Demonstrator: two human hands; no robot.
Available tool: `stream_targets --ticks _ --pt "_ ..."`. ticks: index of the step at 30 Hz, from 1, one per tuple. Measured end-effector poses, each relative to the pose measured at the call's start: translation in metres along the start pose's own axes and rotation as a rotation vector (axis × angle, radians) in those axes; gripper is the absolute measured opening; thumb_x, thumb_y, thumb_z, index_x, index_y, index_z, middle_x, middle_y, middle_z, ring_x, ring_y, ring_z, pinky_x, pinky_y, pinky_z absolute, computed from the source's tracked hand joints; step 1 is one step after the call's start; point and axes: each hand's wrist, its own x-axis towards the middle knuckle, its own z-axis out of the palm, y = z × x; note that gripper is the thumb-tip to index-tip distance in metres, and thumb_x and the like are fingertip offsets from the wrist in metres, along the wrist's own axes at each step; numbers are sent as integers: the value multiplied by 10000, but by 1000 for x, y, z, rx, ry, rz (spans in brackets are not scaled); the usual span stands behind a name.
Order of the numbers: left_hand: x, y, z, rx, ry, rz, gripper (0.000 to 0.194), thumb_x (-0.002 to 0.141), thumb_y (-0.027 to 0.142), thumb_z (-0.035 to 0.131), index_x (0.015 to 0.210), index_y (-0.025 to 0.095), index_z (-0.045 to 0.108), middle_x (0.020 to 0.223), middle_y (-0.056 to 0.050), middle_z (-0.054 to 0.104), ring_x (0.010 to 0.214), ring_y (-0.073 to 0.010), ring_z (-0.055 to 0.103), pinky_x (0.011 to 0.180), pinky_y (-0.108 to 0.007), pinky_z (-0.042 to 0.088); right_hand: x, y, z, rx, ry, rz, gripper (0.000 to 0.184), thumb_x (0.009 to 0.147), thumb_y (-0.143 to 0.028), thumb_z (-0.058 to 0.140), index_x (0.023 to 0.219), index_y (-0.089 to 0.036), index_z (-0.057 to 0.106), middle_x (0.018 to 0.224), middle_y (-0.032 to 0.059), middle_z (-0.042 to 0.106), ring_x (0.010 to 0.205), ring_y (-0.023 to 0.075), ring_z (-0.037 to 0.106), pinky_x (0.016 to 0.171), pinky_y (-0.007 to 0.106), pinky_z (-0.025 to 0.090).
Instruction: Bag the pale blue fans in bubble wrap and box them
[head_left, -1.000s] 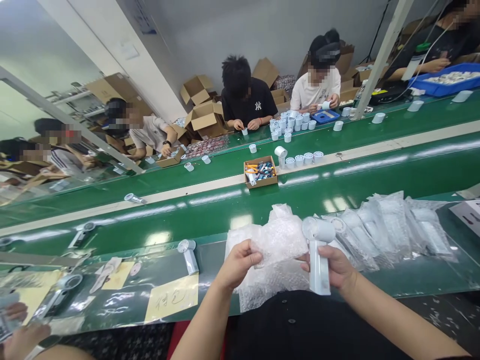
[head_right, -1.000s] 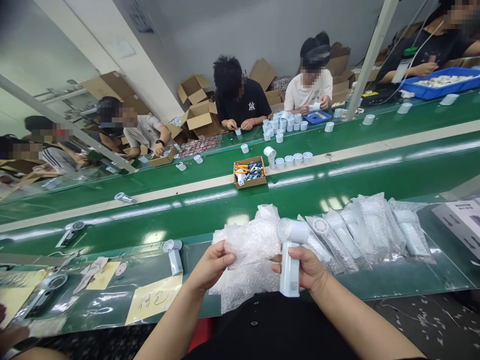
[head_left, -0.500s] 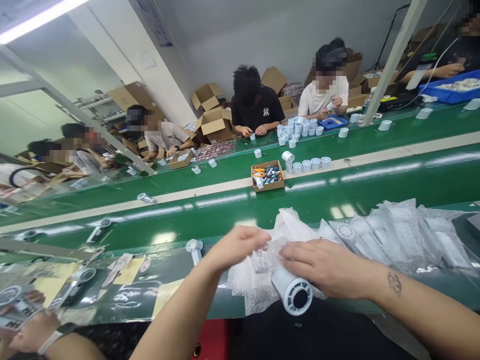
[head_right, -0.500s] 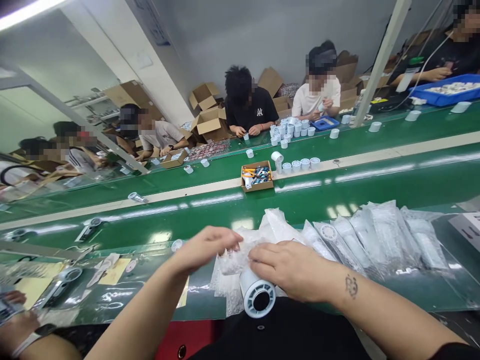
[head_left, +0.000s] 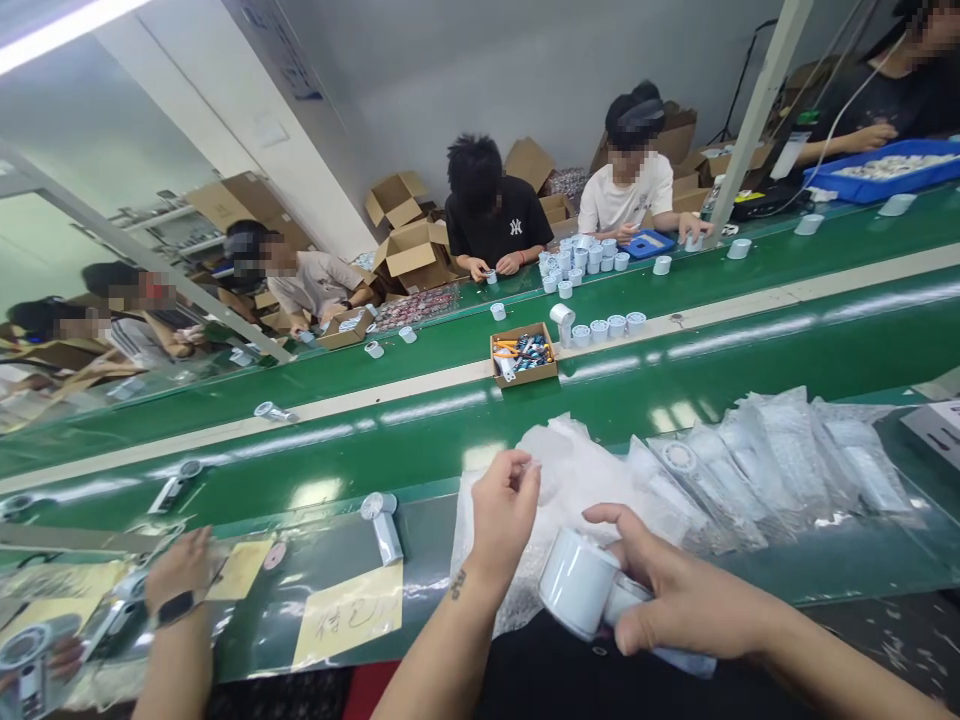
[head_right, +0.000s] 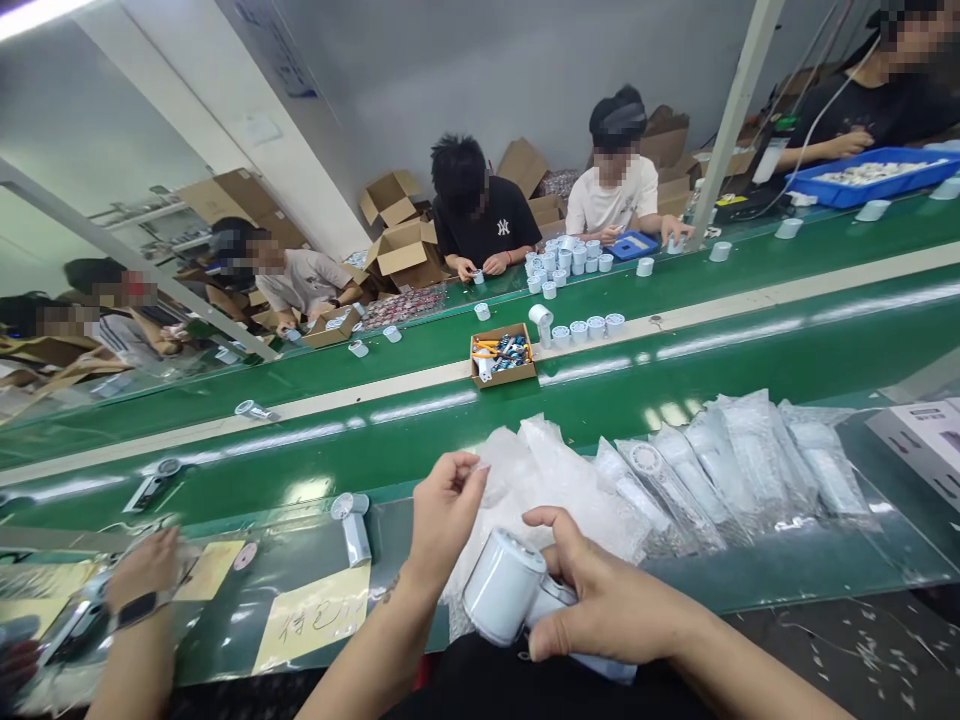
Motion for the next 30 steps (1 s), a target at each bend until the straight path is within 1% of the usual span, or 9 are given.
stream_targets --ticks 3,6,10,16,18,22,26,28,30 --pt "-8 2 9 -48 -158 89 148 804 289 578 821 196 691 722 -33 674 657 -153 590 627 -252 449 3 8 2 182 -32 2 555 793 -389 676 1243 -221 400 912 24 621 672 121 579 609 254 475" --pt "-8 2 8 -140 -318 111 152 777 268 596 837 202 719 794 -59 700 727 -173 613 671 -267 461 4 14 -3 427 -5 -86 544 741 -361 733 1192 -212 466 949 39 605 674 123 586 602 281 524" --pt "-12 5 10 -408 -464 -113 145 746 302 635 792 178 696 793 -61 689 735 -175 607 655 -261 460 8 23 -10 644 23 -145 621 682 -268 785 1214 -233 466 898 29 628 731 160 624 610 296 549" --pt "-33 9 27 -665 -622 -388 197 649 279 713 792 175 625 676 2 628 590 -131 552 570 -244 442 22 42 -14 810 -156 -77 600 552 -339 862 1048 -125 601 794 63 673 646 165 648 611 275 543" --pt "-37 5 29 -647 -578 -409 160 630 235 698 756 168 624 660 8 617 582 -124 539 555 -234 430 23 41 -12 793 -98 -102 568 577 -319 853 1057 -150 600 796 46 667 615 150 631 592 283 543" --pt "-36 -5 29 -742 -328 -521 119 604 214 676 675 155 601 578 32 560 529 -90 476 534 -211 393 18 32 -9 671 87 -103 448 637 -316 822 1006 -167 616 824 22 634 622 130 594 619 317 538" --pt "-32 -9 25 -841 -102 -507 204 649 308 706 713 162 580 609 32 559 572 -86 494 593 -213 416 11 30 -8 419 263 -58 447 621 -307 839 988 -176 621 937 39 644 874 174 607 787 298 483" --pt "-30 -8 20 -789 -93 -401 202 670 301 718 766 167 601 682 21 588 647 -94 528 652 -214 435 8 32 -9 369 307 -43 434 643 -317 827 993 -179 610 953 39 640 922 172 597 814 281 469" --pt "-28 -6 16 -690 -176 -332 209 689 285 718 845 173 634 750 7 618 705 -108 551 686 -222 446 5 35 -12 426 267 -48 462 674 -340 800 1053 -198 576 958 32 621 833 161 605 734 293 505"
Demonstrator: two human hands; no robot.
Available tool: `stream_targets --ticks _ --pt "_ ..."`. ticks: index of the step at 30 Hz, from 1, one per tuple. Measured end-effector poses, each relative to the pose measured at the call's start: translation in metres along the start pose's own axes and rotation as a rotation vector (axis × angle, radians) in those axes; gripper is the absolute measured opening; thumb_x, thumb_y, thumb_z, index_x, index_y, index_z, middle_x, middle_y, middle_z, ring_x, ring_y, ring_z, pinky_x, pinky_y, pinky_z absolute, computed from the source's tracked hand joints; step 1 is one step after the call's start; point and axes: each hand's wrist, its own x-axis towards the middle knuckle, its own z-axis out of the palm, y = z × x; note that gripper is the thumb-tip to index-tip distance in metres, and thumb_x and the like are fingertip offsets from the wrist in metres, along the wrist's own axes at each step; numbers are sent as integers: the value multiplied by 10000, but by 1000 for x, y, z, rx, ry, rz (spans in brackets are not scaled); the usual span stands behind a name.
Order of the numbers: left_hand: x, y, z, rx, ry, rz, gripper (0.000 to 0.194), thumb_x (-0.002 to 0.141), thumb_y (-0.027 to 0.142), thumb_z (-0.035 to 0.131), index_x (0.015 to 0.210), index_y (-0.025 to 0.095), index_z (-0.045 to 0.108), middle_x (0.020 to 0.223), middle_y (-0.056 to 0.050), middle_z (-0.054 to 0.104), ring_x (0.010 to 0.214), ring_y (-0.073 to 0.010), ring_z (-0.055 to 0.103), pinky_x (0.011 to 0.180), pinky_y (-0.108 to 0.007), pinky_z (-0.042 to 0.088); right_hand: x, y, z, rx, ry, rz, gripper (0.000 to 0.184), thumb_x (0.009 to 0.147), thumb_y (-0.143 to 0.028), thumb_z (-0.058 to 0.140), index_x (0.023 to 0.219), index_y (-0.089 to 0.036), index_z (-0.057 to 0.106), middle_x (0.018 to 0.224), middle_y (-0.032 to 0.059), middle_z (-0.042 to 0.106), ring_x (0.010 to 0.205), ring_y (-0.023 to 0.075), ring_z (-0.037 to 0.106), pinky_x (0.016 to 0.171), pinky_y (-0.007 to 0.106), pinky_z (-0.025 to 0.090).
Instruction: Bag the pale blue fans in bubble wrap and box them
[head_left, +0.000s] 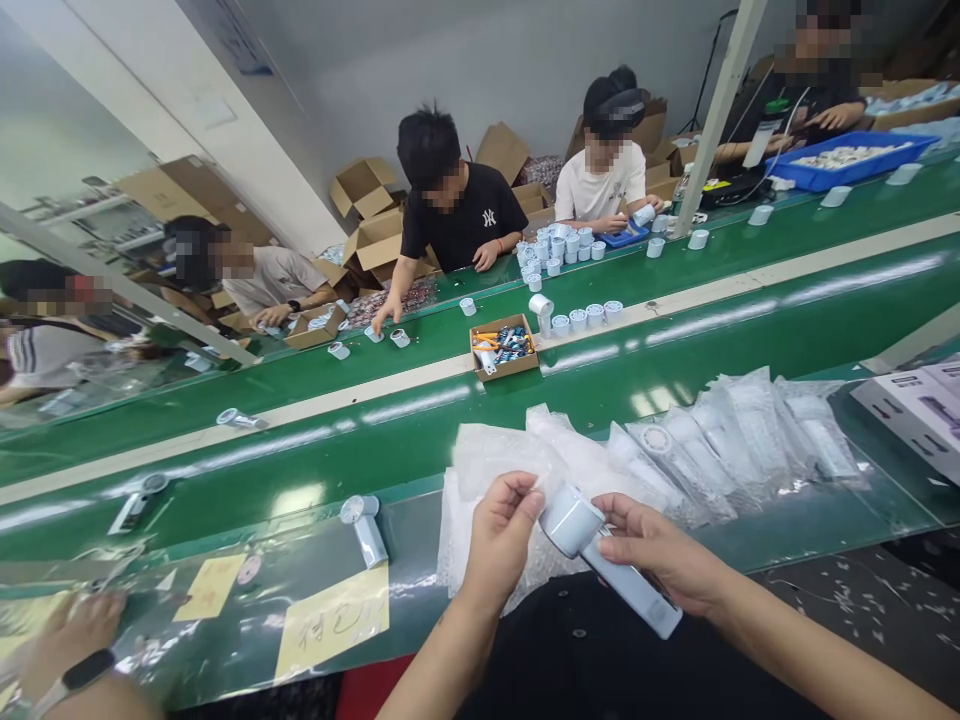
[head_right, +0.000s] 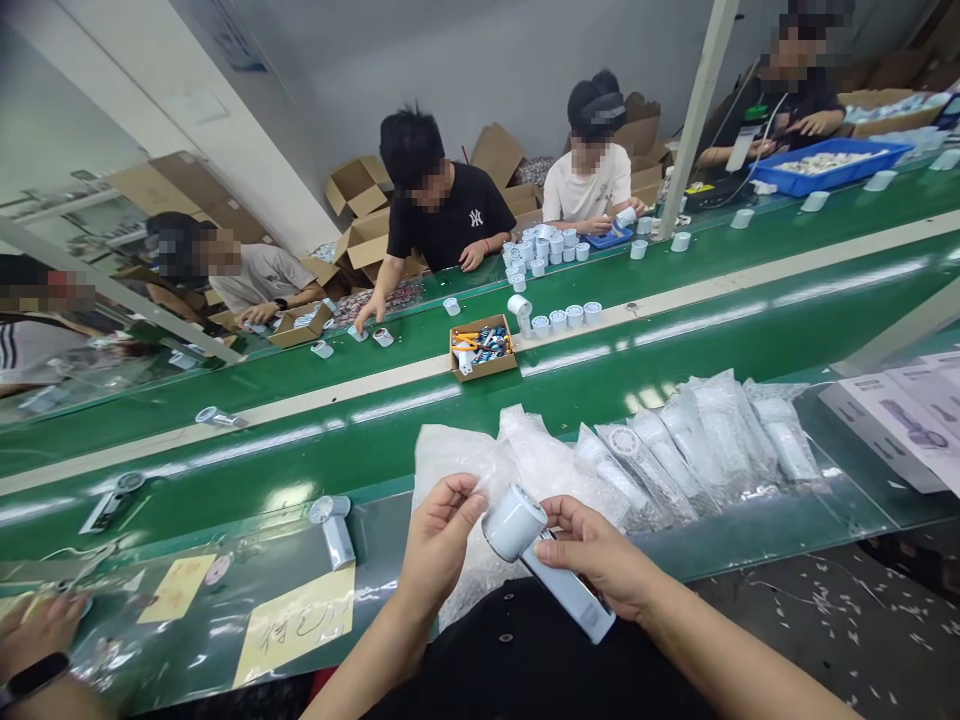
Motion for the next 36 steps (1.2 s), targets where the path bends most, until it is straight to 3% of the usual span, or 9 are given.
stream_targets --ticks 6,9,15,17,20,23,25,29,36 --pt "1 8 2 174 -177 -72 181 696 289 718 821 159 698 771 -27 668 725 -138 575 708 -251 456 -3 -4 -9 209 -292 -14 1028 587 -260 840 1415 -328 233 967 21 620 660 165 630 562 308 541" --pt "1 8 4 115 -285 -138 200 692 329 732 774 148 704 729 -28 663 684 -133 563 677 -249 448 2 -4 -8 199 -324 28 871 616 -267 813 1369 -246 376 946 45 634 677 156 629 562 269 533" --pt "1 8 1 38 -228 -121 217 715 332 717 795 132 687 678 -22 641 621 -117 540 621 -243 442 6 1 -11 42 -167 85 562 670 -289 792 1169 -197 550 846 21 646 682 127 603 621 237 485" --pt "-1 11 1 213 -249 13 163 780 290 655 814 134 684 714 -39 650 651 -130 558 625 -254 453 4 0 -8 6 -89 54 488 679 -280 793 1103 -222 558 882 -4 634 688 99 582 623 208 453" --pt "-7 17 0 532 -300 485 118 840 159 555 886 141 662 758 -53 633 716 -149 564 652 -281 462 0 -5 0 -3 18 -6 375 689 -293 788 975 -226 555 967 -15 606 693 88 569 633 219 454" --pt "-15 24 -5 776 -348 987 231 812 30 521 1006 120 611 786 -73 609 748 -168 529 658 -318 467 -6 -8 8 18 106 -38 538 664 -305 809 1118 -271 523 1087 -4 562 741 104 585 692 265 489" --pt "-19 28 -11 915 -379 1193 302 780 -13 519 1060 83 584 809 -98 609 766 -187 515 656 -347 473 -11 -9 13 9 149 -38 637 656 -328 815 1207 -285 498 1133 8 534 726 105 592 680 276 500" --pt "-22 35 -16 1071 -410 1395 322 781 10 514 1098 25 572 840 -136 615 796 -229 519 635 -382 472 -16 -9 21 1 160 -3 556 692 -384 781 1169 -253 528 1024 7 558 589 89 564 576 289 520" --pt "-1 32 -5 1079 -415 1504 256 827 64 511 1078 59 564 774 -99 600 727 -202 542 587 -345 474 -18 -14 30 127 288 -34 452 673 -435 779 981 -212 535 880 -10 608 555 115 580 523 317 552"
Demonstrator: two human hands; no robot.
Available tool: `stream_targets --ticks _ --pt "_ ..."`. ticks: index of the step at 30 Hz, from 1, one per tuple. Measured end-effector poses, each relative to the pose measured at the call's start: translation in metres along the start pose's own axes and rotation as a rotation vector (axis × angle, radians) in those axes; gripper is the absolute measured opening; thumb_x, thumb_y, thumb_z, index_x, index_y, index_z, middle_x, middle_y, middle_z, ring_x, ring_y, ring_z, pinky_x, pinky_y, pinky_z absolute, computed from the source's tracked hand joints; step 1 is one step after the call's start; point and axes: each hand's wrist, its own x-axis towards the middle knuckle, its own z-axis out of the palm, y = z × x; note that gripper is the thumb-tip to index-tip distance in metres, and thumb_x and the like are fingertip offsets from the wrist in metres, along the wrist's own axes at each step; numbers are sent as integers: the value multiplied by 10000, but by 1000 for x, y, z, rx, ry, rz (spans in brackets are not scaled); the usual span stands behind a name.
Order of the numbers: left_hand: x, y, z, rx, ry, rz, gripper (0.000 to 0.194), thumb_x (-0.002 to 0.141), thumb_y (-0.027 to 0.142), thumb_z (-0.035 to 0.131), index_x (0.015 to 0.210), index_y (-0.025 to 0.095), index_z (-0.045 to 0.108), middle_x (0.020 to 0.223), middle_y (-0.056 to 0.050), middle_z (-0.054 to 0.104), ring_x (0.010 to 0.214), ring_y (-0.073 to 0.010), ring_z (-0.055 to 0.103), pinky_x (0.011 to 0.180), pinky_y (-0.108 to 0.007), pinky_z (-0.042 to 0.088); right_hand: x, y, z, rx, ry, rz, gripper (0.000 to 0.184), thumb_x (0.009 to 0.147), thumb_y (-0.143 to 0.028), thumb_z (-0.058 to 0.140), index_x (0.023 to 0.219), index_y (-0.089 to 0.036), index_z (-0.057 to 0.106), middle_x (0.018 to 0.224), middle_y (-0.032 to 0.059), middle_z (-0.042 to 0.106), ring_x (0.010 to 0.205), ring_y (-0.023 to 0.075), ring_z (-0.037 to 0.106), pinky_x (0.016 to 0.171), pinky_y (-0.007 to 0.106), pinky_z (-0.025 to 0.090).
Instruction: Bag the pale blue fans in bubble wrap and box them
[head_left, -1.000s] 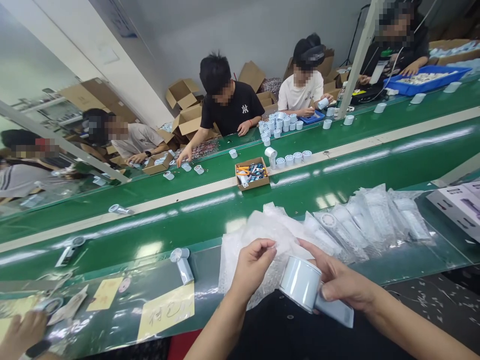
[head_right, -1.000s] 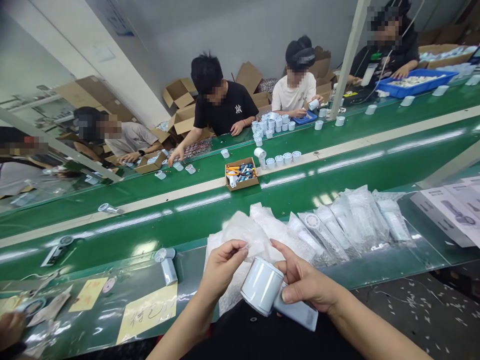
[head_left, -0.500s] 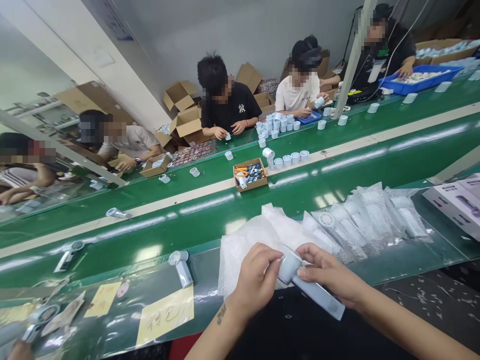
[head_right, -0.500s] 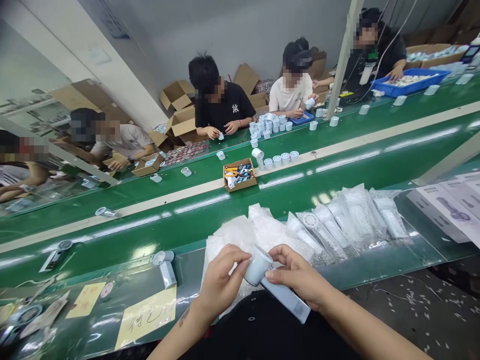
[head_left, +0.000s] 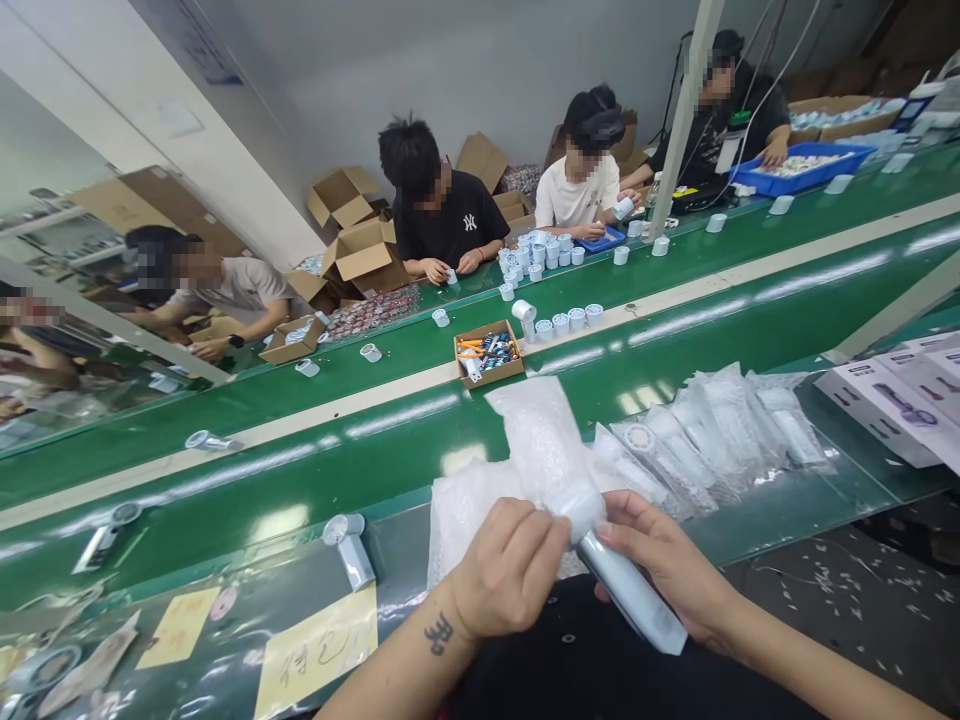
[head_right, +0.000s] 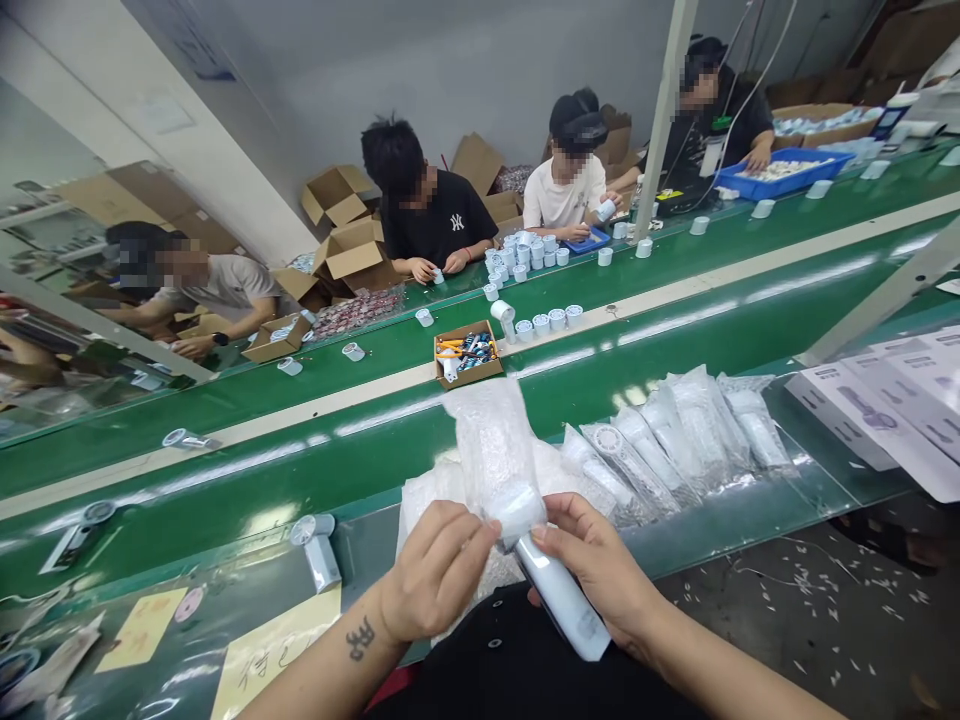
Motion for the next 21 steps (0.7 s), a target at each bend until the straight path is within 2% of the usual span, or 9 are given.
stream_targets --ticks 3,6,10,11,13,15,17,20,21 --pt "-5 -4 18 85 107 -216 223 826 53 525 1040 107 558 773 -84 586 721 -185 555 601 -317 489 -3 -6 0 -34 86 -12 486 670 -481 768 985 -208 518 743 -19 622 538 152 606 512 306 525" --pt "-2 12 33 52 169 -483 143 833 53 519 931 146 565 736 -61 593 696 -165 579 621 -283 511 1 -6 0 8 212 -70 488 655 -491 762 967 -221 502 734 -29 622 559 149 596 515 281 491" --pt "12 37 32 -379 0 -409 125 838 138 528 918 180 615 751 -48 664 675 -152 620 626 -252 522 11 5 -6 46 321 -101 390 652 -477 720 805 -218 473 644 -58 545 560 111 509 524 234 421" --pt "16 37 30 -491 -41 -478 120 840 158 527 904 185 626 753 -44 677 666 -149 625 618 -245 520 11 6 -10 -21 331 -84 363 683 -497 674 760 -218 454 596 -63 503 541 110 476 508 233 391" --pt "23 33 26 -695 -88 -789 109 847 200 524 832 179 629 676 -25 663 589 -130 603 548 -216 489 2 2 -19 -310 326 -102 334 759 -512 577 695 -216 437 564 -55 457 541 117 437 513 245 354" --pt "26 27 22 -919 -142 -1083 148 840 278 553 768 167 620 576 -1 610 498 -105 544 468 -186 431 -20 -14 -31 -708 260 -209 321 818 -481 525 665 -205 463 598 -30 486 583 127 441 558 259 350" --pt "25 24 18 -1145 -219 -1210 209 812 352 603 740 156 614 517 18 559 441 -83 483 431 -172 385 -47 -37 -44 -933 100 -240 303 863 -448 501 692 -197 496 638 -19 525 595 121 463 586 254 363" --pt "25 24 13 -1372 -327 -1189 248 803 391 635 749 149 621 523 11 560 432 -74 468 439 -174 383 -72 -60 -67 -754 -161 3 354 852 -529 522 756 -188 509 627 -24 543 490 88 471 499 214 363" --pt "28 24 12 -1415 -337 -1130 246 816 391 626 760 152 628 553 -5 582 458 -86 498 455 -183 402 -73 -59 -75 -627 -171 75 404 820 -584 543 774 -184 515 637 -18 554 471 85 479 467 203 360"
